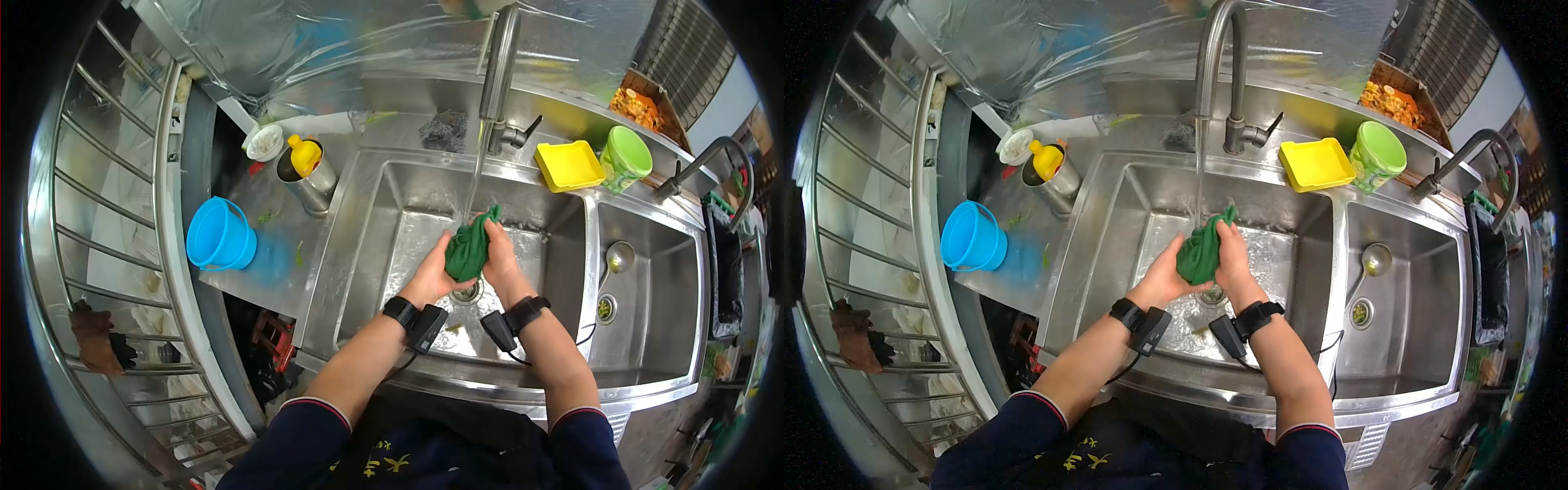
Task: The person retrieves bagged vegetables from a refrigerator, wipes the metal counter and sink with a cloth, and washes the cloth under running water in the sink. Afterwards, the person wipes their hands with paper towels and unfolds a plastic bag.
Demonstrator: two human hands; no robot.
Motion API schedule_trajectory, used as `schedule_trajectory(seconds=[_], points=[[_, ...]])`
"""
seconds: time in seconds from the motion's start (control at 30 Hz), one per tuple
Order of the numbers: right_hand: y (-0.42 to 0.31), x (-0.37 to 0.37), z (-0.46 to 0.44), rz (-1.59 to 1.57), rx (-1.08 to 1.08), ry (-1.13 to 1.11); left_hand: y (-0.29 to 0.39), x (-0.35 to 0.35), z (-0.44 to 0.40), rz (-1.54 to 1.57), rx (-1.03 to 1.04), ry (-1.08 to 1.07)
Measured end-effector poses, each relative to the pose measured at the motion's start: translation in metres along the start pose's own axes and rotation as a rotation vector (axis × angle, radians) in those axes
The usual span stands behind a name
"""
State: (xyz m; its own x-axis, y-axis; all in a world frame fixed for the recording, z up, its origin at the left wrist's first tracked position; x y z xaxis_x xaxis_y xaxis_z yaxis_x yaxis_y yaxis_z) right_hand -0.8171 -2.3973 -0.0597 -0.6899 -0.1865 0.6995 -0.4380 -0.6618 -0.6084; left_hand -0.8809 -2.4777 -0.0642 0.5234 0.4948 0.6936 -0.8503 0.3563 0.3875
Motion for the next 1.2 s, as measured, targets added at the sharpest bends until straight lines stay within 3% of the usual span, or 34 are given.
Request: schedule_trajectory(seconds=[0.07, 0.13, 0.17, 0.2, 0.23, 0.3, 0.37, 0.43, 0.53, 0.63, 0.67, 0.7, 0.73, 0.77, 0.83, 0.87, 0.97, 1.0, 1.03, 1.07, 1.1, 1.17, 1.2], points=[[0.001, 0.007, 0.007, 0.157, -0.151, -0.026, -0.004, -0.005, -0.008, 0.103, 0.007, -0.005], [0.016, 0.0, 0.011, 0.202, -0.218, 0.025, 0.014, -0.016, -0.031, -0.045, 0.336, 0.021], [0.021, -0.003, 0.016, 0.168, -0.235, 0.044, 0.011, -0.017, -0.034, -0.045, 0.325, 0.024], [0.021, -0.005, 0.018, 0.163, -0.231, 0.053, 0.025, -0.006, -0.017, -0.314, 0.439, 0.14], [0.022, -0.007, 0.019, 0.139, -0.144, 0.107, 0.038, 0.004, -0.003, -0.586, 0.552, 0.254], [0.023, -0.012, 0.015, 0.112, -0.057, 0.161, 0.044, 0.012, 0.001, -0.724, 0.611, 0.269], [0.032, -0.017, 0.012, 0.112, 0.07, 0.145, 0.051, 0.031, 0.008, -1.154, 0.767, 0.276], [0.026, -0.01, 0.017, 0.144, 0.128, 0.149, 0.052, 0.045, 0.019, -1.153, 0.878, 0.216], [0.038, -0.007, 0.016, 0.109, 0.384, -0.035, 0.047, 0.067, 0.033, -1.546, 1.061, 0.111], [0.025, 0.002, 0.017, 0.173, 0.333, -0.045, 0.048, 0.068, 0.042, -1.56, 1.188, 0.028], [0.02, -0.01, 0.005, 0.186, 0.273, 0.013, 0.052, 0.065, 0.044, -1.561, 1.19, 0.03], [-0.004, 0.002, 0.016, 0.131, 0.195, 0.059, 0.059, 0.053, 0.04, -1.378, 1.035, 0.038], [-0.024, 0.013, 0.019, 0.067, 0.131, -0.032, 0.064, 0.043, 0.036, -1.195, 0.883, 0.042], [-0.044, 0.02, 0.022, 0.005, 0.066, -0.124, 0.069, 0.045, 0.04, -1.193, 0.888, 0.04], [-0.067, 0.033, 0.029, 0.127, -0.009, -0.163, 0.072, 0.06, 0.054, -1.389, 0.906, -0.016], [-0.077, 0.046, 0.037, 0.169, -0.017, -0.209, 0.071, 0.065, 0.055, -1.619, 0.773, 0.017], [-0.1, 0.068, 0.046, 0.344, -0.131, -0.283, 0.076, 0.051, 0.046, -1.574, 0.922, 0.022], [-0.106, 0.069, 0.05, 0.345, -0.136, -0.276, 0.079, 0.052, 0.046, -1.457, 0.942, -0.032], [-0.115, 0.073, 0.057, 0.555, -0.214, -0.259, 0.078, 0.054, 0.044, -1.458, 0.94, -0.038], [-0.123, 0.08, 0.062, 0.764, -0.294, -0.247, 0.08, 0.047, 0.038, -1.216, 0.806, -0.082], [-0.129, 0.086, 0.065, 0.713, -0.302, -0.237, 0.08, 0.042, 0.034, -0.974, 0.675, -0.117], [-0.152, 0.079, 0.055, 0.965, -0.642, -0.18, 0.078, 0.043, 0.031, -0.809, 0.631, -0.184], [-0.153, 0.082, 0.057, 0.864, -0.546, -0.174, 0.071, 0.046, 0.033, -0.654, 0.533, -0.225]])
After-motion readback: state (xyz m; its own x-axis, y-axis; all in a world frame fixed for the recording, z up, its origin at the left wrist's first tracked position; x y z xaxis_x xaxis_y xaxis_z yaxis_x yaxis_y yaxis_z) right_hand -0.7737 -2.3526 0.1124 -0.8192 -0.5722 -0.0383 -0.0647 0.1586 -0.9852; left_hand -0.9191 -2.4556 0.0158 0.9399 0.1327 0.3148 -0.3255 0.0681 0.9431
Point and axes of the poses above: each hand's wrist, its own z-axis away from the middle knuckle, its own x-axis out of the palm, y = z × x, the point moved 7 cm from there along -z, towards the middle knuckle, and after that the axes turned 5 degrees about -y, right-handed, at the moved point
